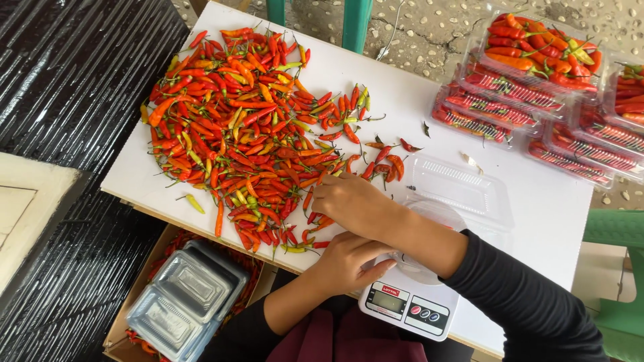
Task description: The person picks up chili peppers from a pile on a table and places them one by one into a plastic container sitting on a digital scale.
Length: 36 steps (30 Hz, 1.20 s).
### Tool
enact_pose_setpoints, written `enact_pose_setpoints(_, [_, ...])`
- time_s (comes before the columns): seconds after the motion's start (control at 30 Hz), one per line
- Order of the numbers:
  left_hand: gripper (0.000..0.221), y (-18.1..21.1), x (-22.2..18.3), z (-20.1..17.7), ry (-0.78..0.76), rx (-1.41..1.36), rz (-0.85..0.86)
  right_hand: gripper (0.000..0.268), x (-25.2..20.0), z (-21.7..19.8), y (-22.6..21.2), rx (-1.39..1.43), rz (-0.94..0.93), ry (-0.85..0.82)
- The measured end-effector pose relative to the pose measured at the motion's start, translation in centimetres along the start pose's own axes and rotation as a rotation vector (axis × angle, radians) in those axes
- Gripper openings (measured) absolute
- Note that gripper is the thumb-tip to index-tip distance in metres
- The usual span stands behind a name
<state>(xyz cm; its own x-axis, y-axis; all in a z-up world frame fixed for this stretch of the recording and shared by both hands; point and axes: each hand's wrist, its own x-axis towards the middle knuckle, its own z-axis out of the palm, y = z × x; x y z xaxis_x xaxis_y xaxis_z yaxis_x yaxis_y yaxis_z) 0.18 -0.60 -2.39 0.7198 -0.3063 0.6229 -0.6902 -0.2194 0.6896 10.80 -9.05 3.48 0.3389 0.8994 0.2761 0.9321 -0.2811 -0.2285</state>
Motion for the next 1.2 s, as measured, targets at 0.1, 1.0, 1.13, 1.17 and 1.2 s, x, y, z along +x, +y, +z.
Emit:
enact_pose_setpoints(0.1, [0.018,0.5,0.4,-0.4,-0.008,0.011,-0.023,0.018,0.3,1.7,1.0,-0.132,-0.035,-0.036])
enact_pose_setpoints(1.0, [0.02,-0.4,-0.7,0.4,-0.012,0.011,-0.02,0.008,2.4,2.2,0.5,-0.142,-0.147,-0.129])
enact_pose_setpoints(1.13, [0.02,1.7,1.8,-1.5,-0.009,0.014,-0.023,0.013,2.9,0.6,0.9,-0.001,-0.091,-0.125])
enact_pose_setpoints(1.17, [0.02,1.8,2.0,-1.7,-0.016,-0.012,-0.022,0.013,3.2,0.0,1.0,0.052,-0.023,-0.133])
enact_pose_setpoints(1.2, [0.019,1.9,2.2,-1.9,-0.024,-0.036,-0.02,0.014,3.5,-0.6,1.0,0.103,0.044,-0.139])
